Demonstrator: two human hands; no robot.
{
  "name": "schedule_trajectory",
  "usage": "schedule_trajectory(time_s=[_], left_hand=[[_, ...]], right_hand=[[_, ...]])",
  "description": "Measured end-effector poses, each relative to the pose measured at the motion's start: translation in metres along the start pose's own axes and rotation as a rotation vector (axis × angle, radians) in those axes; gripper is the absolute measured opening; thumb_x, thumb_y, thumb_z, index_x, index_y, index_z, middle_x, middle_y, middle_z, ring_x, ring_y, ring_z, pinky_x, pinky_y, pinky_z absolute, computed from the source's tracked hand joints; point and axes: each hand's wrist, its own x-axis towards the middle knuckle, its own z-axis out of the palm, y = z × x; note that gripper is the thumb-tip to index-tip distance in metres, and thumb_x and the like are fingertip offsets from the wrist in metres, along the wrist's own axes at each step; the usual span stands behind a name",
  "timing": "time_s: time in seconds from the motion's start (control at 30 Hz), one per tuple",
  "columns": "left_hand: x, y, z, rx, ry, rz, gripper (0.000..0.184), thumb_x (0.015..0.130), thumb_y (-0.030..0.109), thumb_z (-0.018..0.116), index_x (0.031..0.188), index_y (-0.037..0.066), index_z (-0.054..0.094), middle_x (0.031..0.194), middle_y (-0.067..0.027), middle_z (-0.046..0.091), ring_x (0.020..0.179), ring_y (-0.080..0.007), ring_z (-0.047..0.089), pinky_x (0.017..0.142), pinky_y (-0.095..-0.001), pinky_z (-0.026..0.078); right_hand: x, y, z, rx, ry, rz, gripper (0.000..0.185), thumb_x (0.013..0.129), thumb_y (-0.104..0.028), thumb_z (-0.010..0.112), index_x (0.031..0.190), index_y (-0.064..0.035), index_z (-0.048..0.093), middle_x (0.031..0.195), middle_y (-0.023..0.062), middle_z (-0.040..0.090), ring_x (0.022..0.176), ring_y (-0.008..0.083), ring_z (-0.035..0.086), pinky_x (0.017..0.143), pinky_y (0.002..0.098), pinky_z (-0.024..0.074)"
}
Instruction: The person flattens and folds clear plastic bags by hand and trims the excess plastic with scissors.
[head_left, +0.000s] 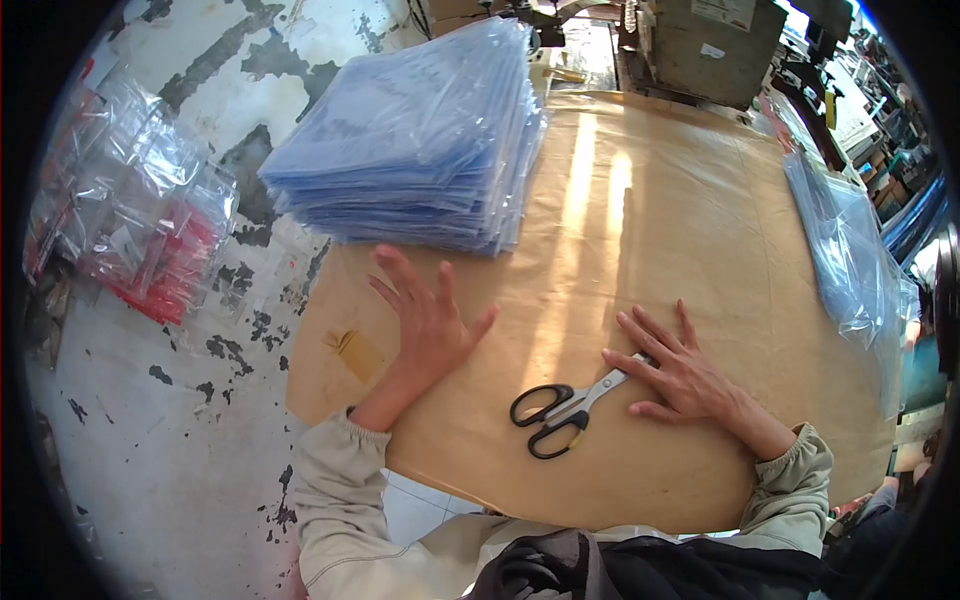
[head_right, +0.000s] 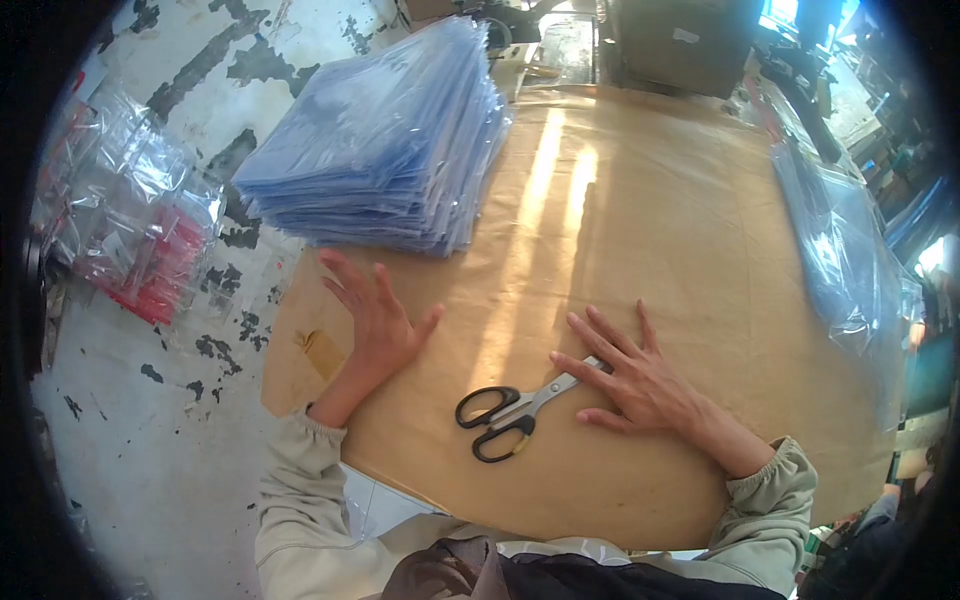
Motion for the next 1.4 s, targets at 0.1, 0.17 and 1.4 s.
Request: schedule_trajectory(time_s=[0.1,0.17,1.4], left_hand=[[0.04,-0.009,0.027,-0.019,0.259,-0.004,0.087,0.087,0.062,0.044,0.149,0.02,-0.001,0.15,-0.0261,-0.014,0.139,-0.0465,-0.004,0.105,-0.0657,0.006],[0.056,-0.039,0.047,-0.188,0.462,-0.091,0.084,0.09,0.06,0.04,0.149,0.017,-0.002,0.151,-0.0252,-0.014,0.14,-0.0417,-0.005,0.108,-0.0609,0.011],[0.022,0.071,-0.032,-1.029,-0.17,-0.844,0.06,0.092,0.03,0.049,0.141,0.004,0.027,0.145,-0.0144,0.029,0.135,-0.0245,0.026,0.112,-0.0381,0.017]], right_hand=[[-0.008,0.005,0.002,0.009,0.039,0.024,0.06,0.091,-0.056,0.041,0.142,-0.0249,0.035,0.151,0.0145,0.022,0.14,0.0318,0.02,0.106,0.0676,0.0045],[-0.011,0.007,0.003,0.012,0.06,0.021,0.059,0.091,-0.054,0.041,0.142,-0.0248,0.036,0.151,0.0144,0.023,0.14,0.0309,0.021,0.106,0.067,0.0054],[-0.103,0.141,-0.083,-0.85,0.663,1.15,0.068,0.084,-0.038,0.062,0.142,-0.0146,0.036,0.15,0.0193,0.02,0.138,0.0326,0.024,0.107,0.0581,0.0249]])
